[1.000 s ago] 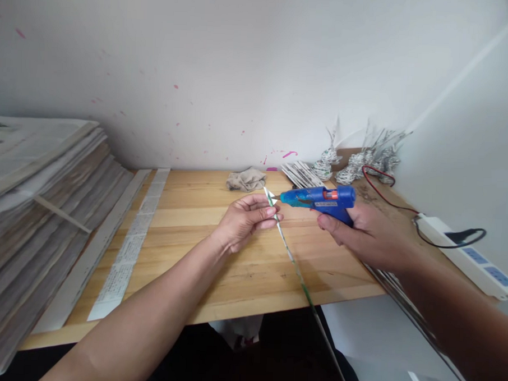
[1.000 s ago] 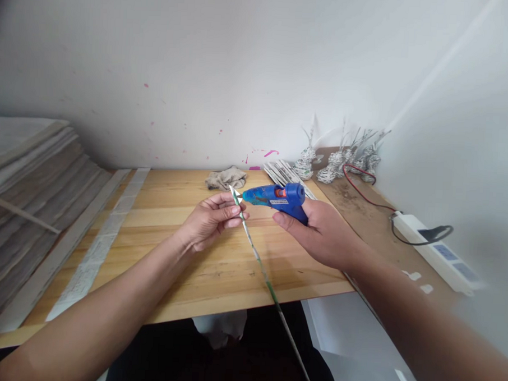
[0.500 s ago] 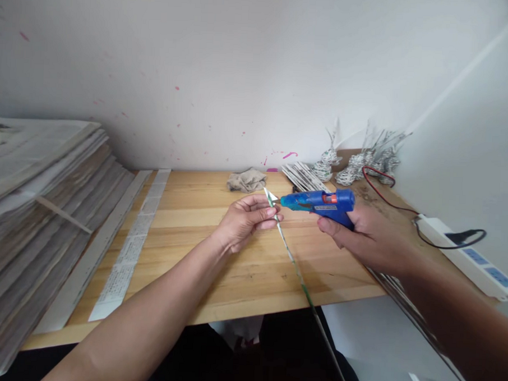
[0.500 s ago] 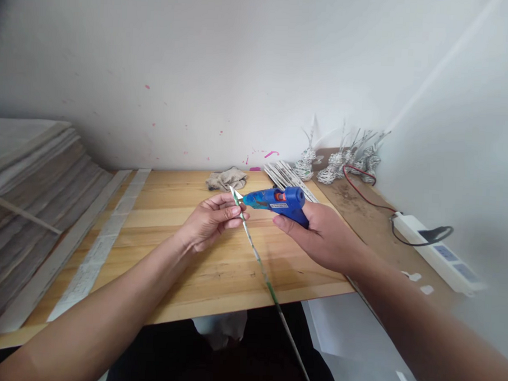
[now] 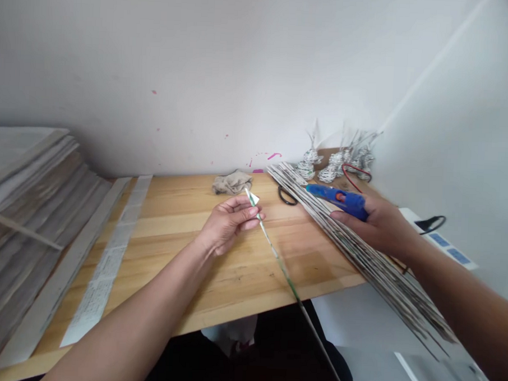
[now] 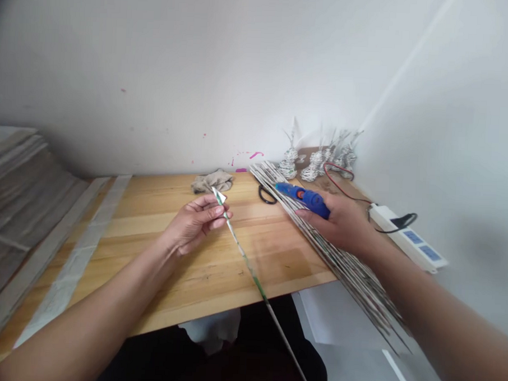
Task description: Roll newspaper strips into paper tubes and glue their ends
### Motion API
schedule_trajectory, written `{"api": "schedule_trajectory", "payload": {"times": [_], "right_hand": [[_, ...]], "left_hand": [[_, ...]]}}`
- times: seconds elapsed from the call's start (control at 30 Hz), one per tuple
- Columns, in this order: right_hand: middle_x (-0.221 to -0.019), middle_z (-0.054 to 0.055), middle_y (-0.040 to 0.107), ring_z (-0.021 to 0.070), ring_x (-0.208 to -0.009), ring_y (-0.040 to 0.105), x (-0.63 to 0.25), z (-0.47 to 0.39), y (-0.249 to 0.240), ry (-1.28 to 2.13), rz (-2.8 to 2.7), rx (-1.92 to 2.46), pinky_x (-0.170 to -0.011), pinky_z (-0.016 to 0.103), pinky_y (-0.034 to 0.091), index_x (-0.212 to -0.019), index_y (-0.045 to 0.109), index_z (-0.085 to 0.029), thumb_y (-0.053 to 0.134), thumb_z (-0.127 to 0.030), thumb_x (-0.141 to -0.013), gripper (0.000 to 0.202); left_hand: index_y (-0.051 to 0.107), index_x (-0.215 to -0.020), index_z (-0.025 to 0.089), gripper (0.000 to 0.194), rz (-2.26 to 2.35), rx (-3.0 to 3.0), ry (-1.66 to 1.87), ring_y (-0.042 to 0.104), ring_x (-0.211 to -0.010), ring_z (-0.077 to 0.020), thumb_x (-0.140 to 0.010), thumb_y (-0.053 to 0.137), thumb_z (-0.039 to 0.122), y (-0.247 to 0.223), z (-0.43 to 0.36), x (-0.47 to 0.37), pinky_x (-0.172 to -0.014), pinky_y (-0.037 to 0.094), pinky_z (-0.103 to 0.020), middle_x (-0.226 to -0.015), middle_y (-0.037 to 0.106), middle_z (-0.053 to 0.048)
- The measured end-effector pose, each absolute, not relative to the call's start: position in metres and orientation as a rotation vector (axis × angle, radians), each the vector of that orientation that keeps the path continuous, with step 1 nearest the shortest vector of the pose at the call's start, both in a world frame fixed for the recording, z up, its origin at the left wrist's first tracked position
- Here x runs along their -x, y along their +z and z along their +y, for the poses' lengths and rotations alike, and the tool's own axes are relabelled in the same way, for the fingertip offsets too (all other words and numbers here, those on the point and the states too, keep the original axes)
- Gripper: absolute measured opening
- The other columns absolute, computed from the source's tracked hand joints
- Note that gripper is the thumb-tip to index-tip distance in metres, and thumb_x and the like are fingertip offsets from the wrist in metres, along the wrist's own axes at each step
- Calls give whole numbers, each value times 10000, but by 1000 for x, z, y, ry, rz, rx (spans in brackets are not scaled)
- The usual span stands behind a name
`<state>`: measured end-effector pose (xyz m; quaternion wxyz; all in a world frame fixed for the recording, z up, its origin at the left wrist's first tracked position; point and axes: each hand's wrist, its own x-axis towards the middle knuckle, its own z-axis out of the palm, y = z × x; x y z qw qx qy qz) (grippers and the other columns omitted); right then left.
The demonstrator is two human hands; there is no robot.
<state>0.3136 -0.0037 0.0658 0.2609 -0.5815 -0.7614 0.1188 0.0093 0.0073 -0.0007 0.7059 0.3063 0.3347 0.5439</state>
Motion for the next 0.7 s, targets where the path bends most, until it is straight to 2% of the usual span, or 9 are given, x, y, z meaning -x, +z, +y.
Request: {"api": "schedule_trajectory", "payload": {"times": [0.1, 0.2, 0.33, 0.53, 0.7], "right_hand": [[-1098, 122, 730, 337, -973, 675, -348, 4, 56, 39, -2144, 1808, -785, 405, 494, -1294, 629, -202, 620, -542, -838, 568], [-1199, 129, 704, 322, -1015, 671, -382, 10, 40, -85, -2289, 1865, -813, 393, 491, -1362, 572, -199, 552, -481, -890, 550], [-1200, 176, 696, 318, -989, 662, -412, 17, 14, -313, -2348, 1930, -846, 400, 471, -1415, 507, -103, 463, -329, -934, 533], [-1215, 233, 671, 355, -1081, 604, -420, 36, -14, -535, -2368, 1992, -933, 445, 416, -1439, 440, -19, 414, -315, -972, 554], [-1348, 232, 588, 371, -1140, 573, -417, 43, -20, -555, -2423, 2072, -904, 470, 427, -1481, 404, -68, 357, -334, -990, 560]], "left_hand": [[691, -860, 129, 270, 761, -685, 1219, 733, -722, -148, -642, 838, 70, -1, 8, -9, -601, 594, -174, -785, 720, -29], [696, -856, 132, 274, 780, -693, 1217, 730, -724, -140, -635, 845, 69, -2, 8, -8, -586, 585, -152, -797, 725, -32], [711, -869, 128, 270, 795, -697, 1217, 730, -737, -148, -641, 844, 72, -3, 9, -8, -590, 592, -155, -805, 730, -44], [728, -879, 130, 269, 801, -691, 1214, 731, -724, -154, -645, 833, 51, -3, 8, -8, -581, 593, -155, -786, 728, -47], [724, -875, 129, 266, 799, -685, 1209, 732, -732, -156, -645, 834, 53, -2, 9, -8, -596, 598, -164, -794, 729, -53]]}}
